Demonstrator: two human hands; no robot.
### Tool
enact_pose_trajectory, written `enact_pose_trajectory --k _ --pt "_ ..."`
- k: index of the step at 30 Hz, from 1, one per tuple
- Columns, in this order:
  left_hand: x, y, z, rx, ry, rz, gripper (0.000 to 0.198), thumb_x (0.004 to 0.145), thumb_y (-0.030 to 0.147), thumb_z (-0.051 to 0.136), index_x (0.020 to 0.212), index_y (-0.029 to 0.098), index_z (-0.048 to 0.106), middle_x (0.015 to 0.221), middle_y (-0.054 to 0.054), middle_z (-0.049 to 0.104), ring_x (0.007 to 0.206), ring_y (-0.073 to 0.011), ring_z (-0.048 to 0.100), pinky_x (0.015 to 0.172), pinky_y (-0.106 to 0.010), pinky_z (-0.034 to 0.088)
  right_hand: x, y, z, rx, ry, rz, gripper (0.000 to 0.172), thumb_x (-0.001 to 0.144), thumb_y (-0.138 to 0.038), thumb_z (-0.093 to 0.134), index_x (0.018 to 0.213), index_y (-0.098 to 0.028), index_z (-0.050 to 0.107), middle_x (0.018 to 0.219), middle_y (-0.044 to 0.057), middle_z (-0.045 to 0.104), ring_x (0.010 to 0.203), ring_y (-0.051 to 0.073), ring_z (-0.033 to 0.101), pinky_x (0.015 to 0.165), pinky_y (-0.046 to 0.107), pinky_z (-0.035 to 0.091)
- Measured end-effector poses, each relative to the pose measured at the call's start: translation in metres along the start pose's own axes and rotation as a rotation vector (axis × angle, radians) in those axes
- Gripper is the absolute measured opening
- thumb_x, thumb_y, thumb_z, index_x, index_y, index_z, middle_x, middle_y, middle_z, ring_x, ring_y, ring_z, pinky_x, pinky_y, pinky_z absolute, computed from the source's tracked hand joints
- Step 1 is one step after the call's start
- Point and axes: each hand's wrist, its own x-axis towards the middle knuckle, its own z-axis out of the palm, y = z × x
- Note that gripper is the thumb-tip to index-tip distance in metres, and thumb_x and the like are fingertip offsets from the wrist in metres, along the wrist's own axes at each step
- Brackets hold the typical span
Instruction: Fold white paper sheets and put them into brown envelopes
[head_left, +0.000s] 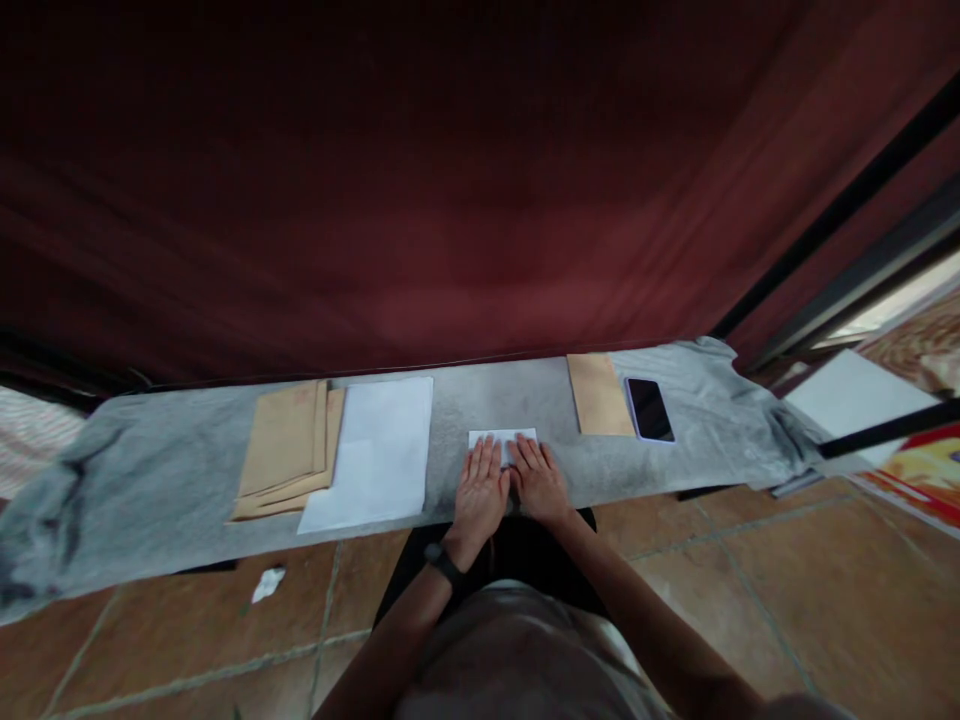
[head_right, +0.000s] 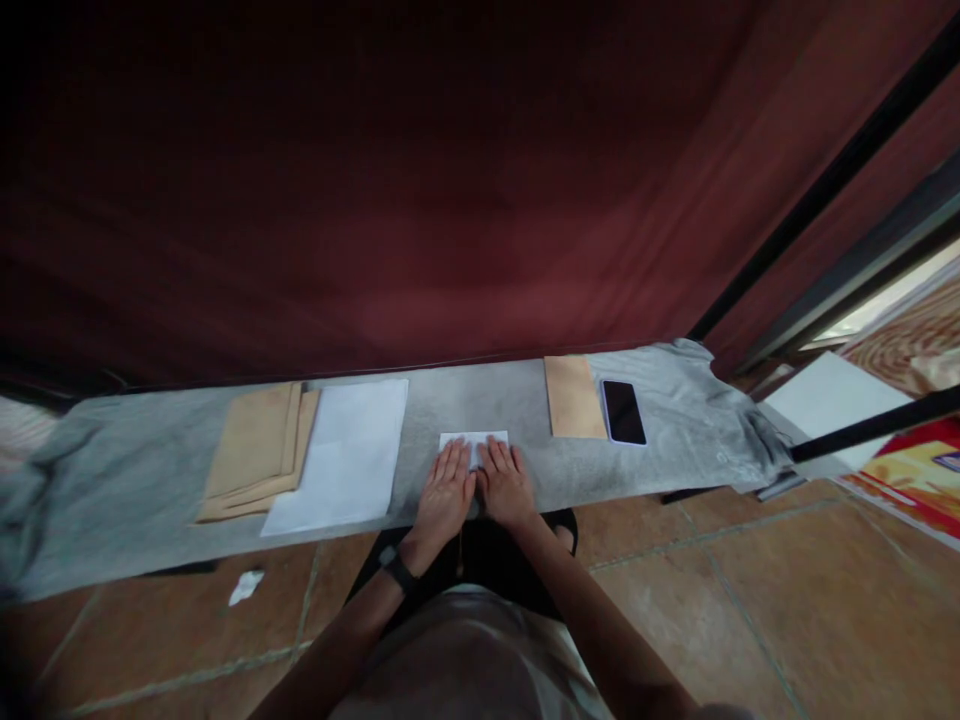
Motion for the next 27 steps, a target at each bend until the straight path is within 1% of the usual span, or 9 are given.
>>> enact_pose_trajectory --k 3,6,9,12,14,17,21,24,27 --pt "0.003 -0.004 0.007 0.017 -0.035 -0.018 0.058 0.103 0.037 0.036 0.155 0.011 0.037 0.159 -0.016 0.04 0.151 -0.0281 0.034 0.121 -0.051 0.034 -0.001 0.002 0.001 -0.026 0.004 -0.018 0.049 0.102 -0.028 0.044 0.15 -0.018 0.048 0.158 0.012 0.044 0.145 0.028 0.043 0.12 0.049 0.03" --pt "0.001 -0.006 0.012 0.031 -0.046 -0.024 0.059 0.103 0.039 0.037 0.155 0.009 0.037 0.161 -0.018 0.036 0.151 -0.0284 0.032 0.123 -0.051 0.031 0.001 0.005 -0.003 -0.043 -0.023 -0.022 0.048 0.102 -0.029 0.044 0.149 -0.019 0.05 0.157 0.011 0.046 0.143 0.028 0.046 0.118 0.048 0.032" --pt "-0.003 -0.006 0.016 0.02 -0.006 -0.063 0.061 0.103 0.035 0.037 0.158 0.01 0.031 0.162 -0.018 0.034 0.152 -0.0287 0.031 0.122 -0.052 0.031 0.003 0.009 -0.005 -0.038 -0.05 -0.013 0.048 0.103 -0.03 0.044 0.149 -0.022 0.05 0.157 0.011 0.047 0.143 0.028 0.046 0.118 0.05 0.031" --pt "-0.006 -0.004 0.018 0.008 0.068 -0.147 0.064 0.102 0.034 0.037 0.159 0.007 0.025 0.16 -0.021 0.036 0.151 -0.0312 0.032 0.12 -0.055 0.033 0.001 0.016 -0.006 -0.042 -0.032 0.041 0.048 0.104 -0.031 0.041 0.15 -0.02 0.049 0.157 0.012 0.046 0.142 0.029 0.045 0.118 0.052 0.03" --pt "-0.007 -0.004 0.018 0.002 0.087 -0.175 0.066 0.102 0.035 0.037 0.158 0.004 0.026 0.159 -0.023 0.037 0.151 -0.0318 0.032 0.12 -0.054 0.034 -0.001 0.021 -0.005 -0.054 -0.014 0.058 0.049 0.105 -0.033 0.04 0.151 -0.02 0.048 0.157 0.011 0.046 0.142 0.029 0.045 0.119 0.052 0.029" --pt "-0.007 -0.002 0.014 0.012 0.063 -0.188 0.065 0.102 0.036 0.038 0.156 0.001 0.031 0.159 -0.024 0.038 0.152 -0.0321 0.03 0.121 -0.054 0.032 -0.003 0.026 -0.003 -0.069 0.001 0.031 0.05 0.105 -0.036 0.039 0.152 -0.021 0.046 0.157 0.01 0.047 0.141 0.029 0.046 0.119 0.051 0.029" --pt "0.004 0.002 0.013 0.027 0.038 -0.131 0.061 0.101 0.032 0.037 0.155 0.004 0.034 0.16 -0.02 0.038 0.152 -0.0298 0.03 0.123 -0.052 0.028 -0.007 0.03 0.001 -0.089 0.046 0.005 0.049 0.104 -0.035 0.04 0.151 -0.02 0.048 0.155 0.011 0.049 0.141 0.029 0.046 0.118 0.051 0.029" --pt "0.012 0.002 0.019 0.034 0.03 -0.076 0.061 0.1 0.034 0.039 0.156 0.009 0.034 0.16 -0.017 0.04 0.152 -0.0285 0.032 0.123 -0.053 0.029 -0.009 0.031 0.004 -0.101 0.086 -0.025 0.048 0.103 -0.036 0.042 0.148 -0.02 0.052 0.154 0.012 0.05 0.141 0.03 0.047 0.118 0.051 0.029" --pt "0.015 -0.002 0.026 0.055 0.026 -0.053 0.062 0.1 0.036 0.041 0.156 0.01 0.034 0.159 -0.017 0.041 0.151 -0.0281 0.034 0.122 -0.053 0.031 -0.004 0.028 0.008 -0.105 0.118 -0.006 0.047 0.103 -0.034 0.04 0.144 -0.017 0.056 0.151 0.013 0.053 0.14 0.032 0.047 0.118 0.055 0.029"
